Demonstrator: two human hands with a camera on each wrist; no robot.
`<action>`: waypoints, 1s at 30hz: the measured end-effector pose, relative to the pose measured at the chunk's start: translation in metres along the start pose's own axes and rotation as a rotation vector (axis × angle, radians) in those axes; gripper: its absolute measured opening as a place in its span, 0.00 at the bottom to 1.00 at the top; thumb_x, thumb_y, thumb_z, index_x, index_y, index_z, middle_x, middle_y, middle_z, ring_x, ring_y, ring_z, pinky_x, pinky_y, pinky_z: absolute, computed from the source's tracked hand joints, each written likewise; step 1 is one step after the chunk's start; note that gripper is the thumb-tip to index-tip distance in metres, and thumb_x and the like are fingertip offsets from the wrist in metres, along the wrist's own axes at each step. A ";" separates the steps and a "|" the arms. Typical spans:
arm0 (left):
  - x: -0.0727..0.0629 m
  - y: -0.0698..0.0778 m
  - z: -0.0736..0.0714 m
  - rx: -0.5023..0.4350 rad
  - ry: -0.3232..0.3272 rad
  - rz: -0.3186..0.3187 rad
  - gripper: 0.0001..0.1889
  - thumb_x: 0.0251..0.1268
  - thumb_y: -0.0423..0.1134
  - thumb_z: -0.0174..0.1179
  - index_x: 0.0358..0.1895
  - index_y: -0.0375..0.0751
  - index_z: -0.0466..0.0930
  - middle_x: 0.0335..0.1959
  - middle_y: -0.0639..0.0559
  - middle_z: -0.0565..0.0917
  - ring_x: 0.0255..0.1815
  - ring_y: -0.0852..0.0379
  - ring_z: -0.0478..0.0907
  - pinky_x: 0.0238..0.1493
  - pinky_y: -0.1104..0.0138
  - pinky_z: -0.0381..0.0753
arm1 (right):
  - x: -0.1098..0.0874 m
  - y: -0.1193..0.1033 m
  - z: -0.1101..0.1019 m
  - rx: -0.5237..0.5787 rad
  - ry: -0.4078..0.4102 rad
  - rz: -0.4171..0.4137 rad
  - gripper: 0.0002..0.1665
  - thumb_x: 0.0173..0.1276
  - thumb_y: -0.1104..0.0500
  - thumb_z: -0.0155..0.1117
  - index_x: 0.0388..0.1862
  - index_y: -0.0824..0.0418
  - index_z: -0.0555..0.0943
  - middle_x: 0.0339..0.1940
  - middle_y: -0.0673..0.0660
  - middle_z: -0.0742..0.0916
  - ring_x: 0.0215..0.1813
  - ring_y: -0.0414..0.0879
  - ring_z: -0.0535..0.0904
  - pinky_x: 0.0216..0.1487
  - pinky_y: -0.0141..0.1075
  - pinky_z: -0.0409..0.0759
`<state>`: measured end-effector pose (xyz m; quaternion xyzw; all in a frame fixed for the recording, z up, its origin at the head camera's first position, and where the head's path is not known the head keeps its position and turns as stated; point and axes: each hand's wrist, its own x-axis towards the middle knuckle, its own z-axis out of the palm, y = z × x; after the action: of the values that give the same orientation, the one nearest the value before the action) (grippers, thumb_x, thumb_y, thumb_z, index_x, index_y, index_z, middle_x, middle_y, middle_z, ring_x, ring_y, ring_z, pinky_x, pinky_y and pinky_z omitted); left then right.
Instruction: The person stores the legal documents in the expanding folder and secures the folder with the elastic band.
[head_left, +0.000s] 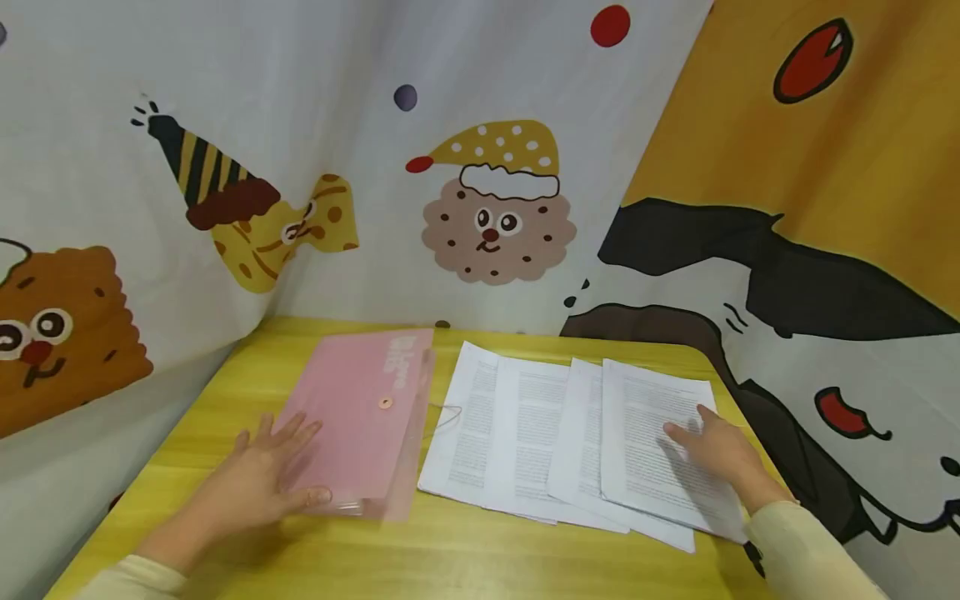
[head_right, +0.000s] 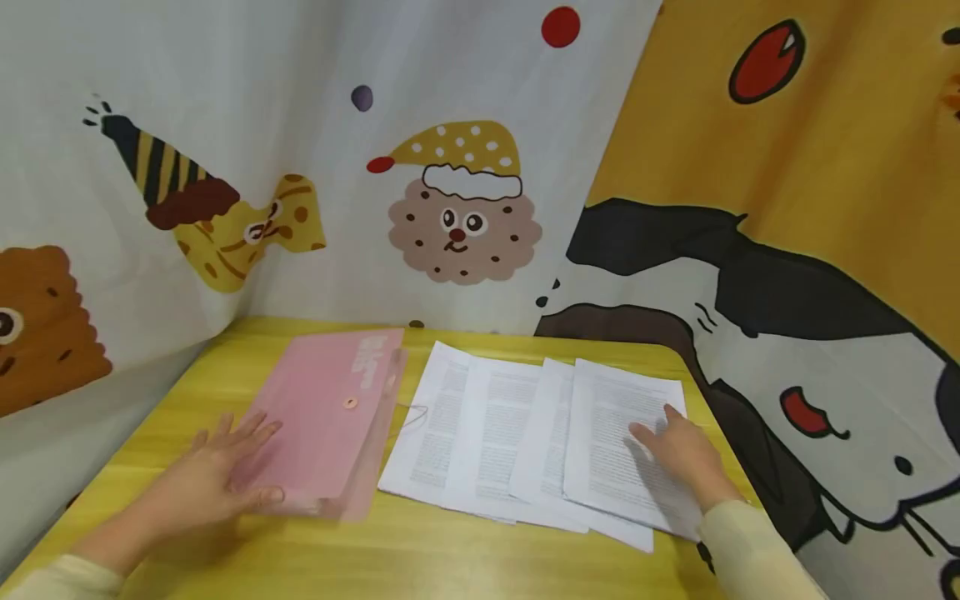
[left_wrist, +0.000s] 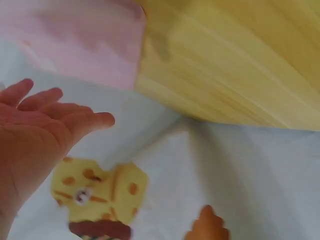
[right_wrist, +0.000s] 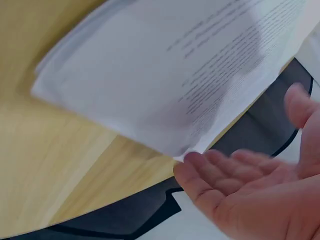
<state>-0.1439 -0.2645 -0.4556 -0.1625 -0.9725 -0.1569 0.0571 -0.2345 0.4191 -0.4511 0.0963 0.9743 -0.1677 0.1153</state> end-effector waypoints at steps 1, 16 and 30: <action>0.000 0.004 0.003 0.005 -0.008 0.018 0.55 0.52 0.75 0.72 0.77 0.41 0.74 0.78 0.28 0.72 0.73 0.06 0.60 0.64 0.13 0.60 | 0.000 0.001 -0.001 0.015 0.001 0.036 0.72 0.75 0.20 0.49 0.83 0.82 0.45 0.79 0.87 0.58 0.77 0.86 0.57 0.76 0.77 0.65; -0.007 -0.002 0.019 -0.046 -0.108 -0.066 0.58 0.45 0.67 0.80 0.75 0.29 0.73 0.73 0.24 0.75 0.68 0.11 0.70 0.62 0.23 0.77 | 0.017 0.003 0.007 0.016 0.027 0.279 0.76 0.62 0.25 0.70 0.71 0.91 0.53 0.56 0.86 0.71 0.52 0.71 0.73 0.56 0.64 0.81; -0.010 -0.008 0.009 -0.096 -0.130 -0.098 0.52 0.59 0.67 0.73 0.73 0.26 0.73 0.70 0.24 0.79 0.66 0.25 0.81 0.67 0.33 0.80 | 0.020 0.006 0.001 0.163 0.011 0.242 0.61 0.61 0.36 0.80 0.64 0.88 0.65 0.51 0.80 0.80 0.44 0.63 0.80 0.47 0.53 0.84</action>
<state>-0.1376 -0.2717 -0.4681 -0.1272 -0.9722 -0.1951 -0.0220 -0.2520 0.4268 -0.4592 0.2231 0.9393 -0.2306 0.1212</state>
